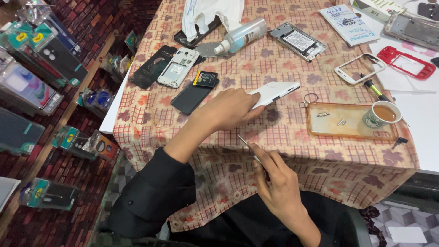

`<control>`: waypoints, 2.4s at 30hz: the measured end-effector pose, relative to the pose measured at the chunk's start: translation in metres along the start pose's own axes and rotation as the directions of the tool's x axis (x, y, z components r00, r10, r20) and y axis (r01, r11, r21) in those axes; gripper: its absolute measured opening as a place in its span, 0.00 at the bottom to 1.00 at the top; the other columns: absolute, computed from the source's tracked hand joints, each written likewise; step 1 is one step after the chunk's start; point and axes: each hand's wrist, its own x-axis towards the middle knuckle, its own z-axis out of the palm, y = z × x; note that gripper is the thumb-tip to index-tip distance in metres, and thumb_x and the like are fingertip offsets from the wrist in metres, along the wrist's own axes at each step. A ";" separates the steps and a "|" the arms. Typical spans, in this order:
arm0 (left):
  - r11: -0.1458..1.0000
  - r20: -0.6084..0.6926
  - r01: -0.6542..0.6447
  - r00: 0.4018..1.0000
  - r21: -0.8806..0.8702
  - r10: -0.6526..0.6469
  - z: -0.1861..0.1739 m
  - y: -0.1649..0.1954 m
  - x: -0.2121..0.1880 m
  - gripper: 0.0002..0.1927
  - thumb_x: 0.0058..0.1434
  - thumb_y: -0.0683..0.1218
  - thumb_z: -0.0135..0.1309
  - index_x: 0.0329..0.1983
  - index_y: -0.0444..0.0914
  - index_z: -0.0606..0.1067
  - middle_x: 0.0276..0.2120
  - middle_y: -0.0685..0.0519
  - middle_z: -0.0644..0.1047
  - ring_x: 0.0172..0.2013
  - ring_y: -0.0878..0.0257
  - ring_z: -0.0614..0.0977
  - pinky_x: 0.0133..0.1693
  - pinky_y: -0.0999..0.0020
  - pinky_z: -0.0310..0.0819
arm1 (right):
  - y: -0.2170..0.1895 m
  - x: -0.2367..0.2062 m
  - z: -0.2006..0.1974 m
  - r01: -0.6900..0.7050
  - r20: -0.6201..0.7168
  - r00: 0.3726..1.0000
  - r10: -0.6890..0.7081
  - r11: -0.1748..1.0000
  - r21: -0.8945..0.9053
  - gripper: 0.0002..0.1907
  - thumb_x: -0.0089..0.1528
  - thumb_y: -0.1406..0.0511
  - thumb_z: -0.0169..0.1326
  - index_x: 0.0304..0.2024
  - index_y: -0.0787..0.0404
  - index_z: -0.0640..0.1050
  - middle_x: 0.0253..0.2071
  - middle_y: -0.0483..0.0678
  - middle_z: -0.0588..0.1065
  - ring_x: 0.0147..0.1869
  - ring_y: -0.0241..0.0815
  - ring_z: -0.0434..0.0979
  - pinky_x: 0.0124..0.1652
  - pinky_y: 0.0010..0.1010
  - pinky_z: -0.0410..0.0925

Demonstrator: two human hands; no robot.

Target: The person uses a screwdriver to remove screws from the back of a white tablet, then sets it aside. They pick up a disassembled phone and use the screwdriver to remove screws from its internal frame. The person handles the tablet and phone components on a cluttered workbench.

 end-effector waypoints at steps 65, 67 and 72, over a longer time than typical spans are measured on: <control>0.634 -0.355 -0.032 0.806 0.773 0.474 0.081 0.018 -0.064 0.25 0.73 0.60 0.47 0.54 0.35 0.79 0.41 0.42 0.84 0.41 0.48 0.88 0.40 0.64 0.84 | 0.049 -0.017 -0.027 0.054 -0.237 0.964 -0.121 0.961 -0.271 0.25 0.55 0.76 0.60 0.55 0.59 0.81 0.21 0.43 0.66 0.19 0.34 0.66 0.23 0.31 0.63; 0.639 -0.355 -0.036 0.807 0.768 0.472 0.080 0.018 -0.066 0.25 0.74 0.60 0.47 0.54 0.35 0.79 0.41 0.42 0.84 0.40 0.48 0.88 0.39 0.64 0.84 | 0.049 -0.017 -0.026 0.065 -0.232 0.963 -0.135 0.956 -0.286 0.26 0.55 0.76 0.60 0.56 0.59 0.80 0.21 0.43 0.67 0.20 0.34 0.66 0.23 0.31 0.64; 0.632 -0.338 -0.047 0.812 0.774 0.475 0.080 0.018 -0.066 0.25 0.74 0.60 0.47 0.53 0.35 0.79 0.41 0.42 0.84 0.40 0.49 0.88 0.39 0.65 0.84 | 0.049 -0.020 -0.022 0.067 -0.226 0.961 -0.157 0.930 -0.361 0.28 0.53 0.76 0.61 0.57 0.57 0.80 0.20 0.43 0.65 0.19 0.34 0.66 0.22 0.31 0.64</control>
